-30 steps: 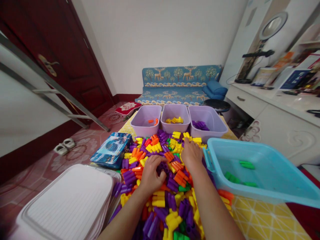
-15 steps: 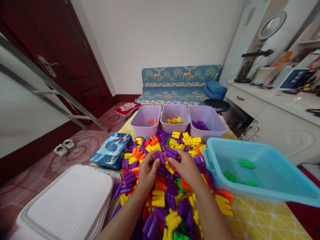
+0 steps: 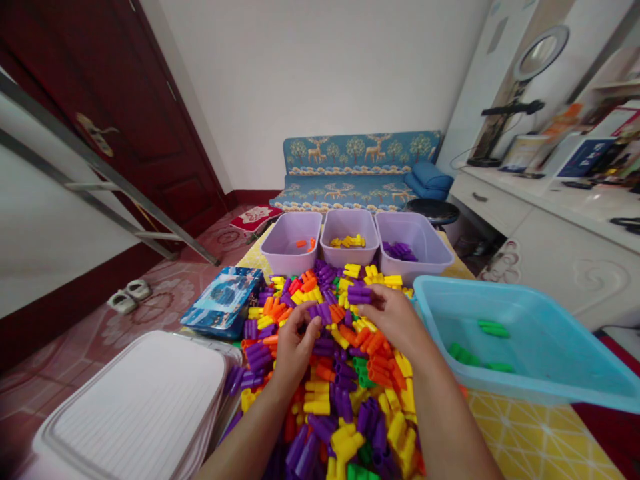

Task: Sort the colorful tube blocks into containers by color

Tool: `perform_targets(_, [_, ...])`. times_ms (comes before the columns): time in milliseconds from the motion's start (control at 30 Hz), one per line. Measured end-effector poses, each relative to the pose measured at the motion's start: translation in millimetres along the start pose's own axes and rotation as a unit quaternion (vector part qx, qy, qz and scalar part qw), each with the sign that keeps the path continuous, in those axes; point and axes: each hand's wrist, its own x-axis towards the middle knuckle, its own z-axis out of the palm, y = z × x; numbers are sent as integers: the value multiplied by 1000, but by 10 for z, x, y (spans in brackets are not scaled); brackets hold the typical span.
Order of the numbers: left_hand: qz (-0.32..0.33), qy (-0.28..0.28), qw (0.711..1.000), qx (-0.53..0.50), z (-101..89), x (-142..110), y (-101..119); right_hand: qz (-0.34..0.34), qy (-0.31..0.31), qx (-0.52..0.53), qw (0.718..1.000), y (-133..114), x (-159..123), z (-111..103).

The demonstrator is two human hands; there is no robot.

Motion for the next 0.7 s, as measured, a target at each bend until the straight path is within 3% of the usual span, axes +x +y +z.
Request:
perform_targets(67, [-1, -1, 1000, 5, -1, 9, 11, -27, 95, 76, 992, -95, 132, -59])
perform_targets(133, [2, -2, 1000, 8, -3, 12, 20, -62, 186, 194, 961, -171, 222, -56])
perform_targets(200, [4, -5, 1000, 11, -5, 9, 26, -69, 220, 278, 932, -196, 240, -4])
perform_targets(267, [3, -8, 1000, 13, -6, 2, 31, -37, 214, 270, 938, -153, 184, 71])
perform_targets(333, [2, -13, 1000, 17, -5, -4, 37, -3, 184, 190, 964, -54, 78, 151])
perform_targets(433, [0, -25, 999, 25, -4, -7, 48, 21, 87, 78, 993, 122, -106, 278])
perform_targets(533, [4, -43, 999, 24, -10, -8, 53, 1, -10, 8, 1000, 232, -247, 413])
perform_targets(700, [30, -50, 998, 27, -17, -20, 34, -33, -1, -74, 997, 250, -317, 523])
